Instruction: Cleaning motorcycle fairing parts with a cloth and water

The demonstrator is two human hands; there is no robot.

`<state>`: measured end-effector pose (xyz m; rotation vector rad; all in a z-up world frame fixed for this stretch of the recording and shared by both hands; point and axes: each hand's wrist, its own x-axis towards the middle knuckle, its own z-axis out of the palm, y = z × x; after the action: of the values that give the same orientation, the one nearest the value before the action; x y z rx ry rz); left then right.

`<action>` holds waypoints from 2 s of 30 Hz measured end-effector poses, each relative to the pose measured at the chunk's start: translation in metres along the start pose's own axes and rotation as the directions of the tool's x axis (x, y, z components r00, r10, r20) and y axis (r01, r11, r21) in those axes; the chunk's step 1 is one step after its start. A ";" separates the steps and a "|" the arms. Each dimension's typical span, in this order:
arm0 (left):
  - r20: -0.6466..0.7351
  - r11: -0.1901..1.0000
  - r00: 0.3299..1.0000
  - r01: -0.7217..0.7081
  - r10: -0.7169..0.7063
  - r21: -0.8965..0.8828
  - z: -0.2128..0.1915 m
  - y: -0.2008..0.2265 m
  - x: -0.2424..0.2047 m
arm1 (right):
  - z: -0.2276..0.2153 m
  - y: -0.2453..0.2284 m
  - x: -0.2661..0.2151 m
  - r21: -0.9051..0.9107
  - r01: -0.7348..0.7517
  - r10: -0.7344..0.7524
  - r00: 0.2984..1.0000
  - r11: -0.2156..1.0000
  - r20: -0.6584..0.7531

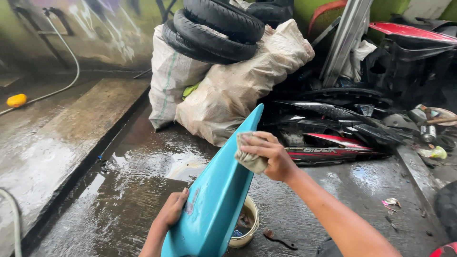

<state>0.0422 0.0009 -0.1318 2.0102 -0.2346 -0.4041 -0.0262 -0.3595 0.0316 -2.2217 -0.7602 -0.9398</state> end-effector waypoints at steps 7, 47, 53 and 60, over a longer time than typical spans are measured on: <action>0.098 0.979 0.983 -0.137 0.153 -0.151 -0.002 -0.026 0.011 | -0.024 0.047 0.001 0.782 -0.031 0.439 0.841 0.622 -0.316; -0.220 0.978 0.973 0.025 -0.071 -0.208 0.047 0.067 -0.024 | 0.066 -0.010 -0.045 0.044 -0.730 0.728 0.684 0.682 0.056; -0.219 0.965 0.947 0.197 -0.233 -0.173 0.083 0.030 -0.006 | 0.056 -0.061 -0.052 -0.190 -0.804 0.744 0.394 0.564 0.540; -0.131 0.883 0.891 0.393 -0.435 -0.256 0.144 -0.024 -0.011 | 0.045 -0.073 -0.038 -0.327 -0.785 0.746 0.242 0.526 0.620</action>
<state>-0.0230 -0.1029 -0.2115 1.8518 0.3561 -0.4846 -0.0807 -0.2897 -0.0014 -2.4286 0.1530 0.5027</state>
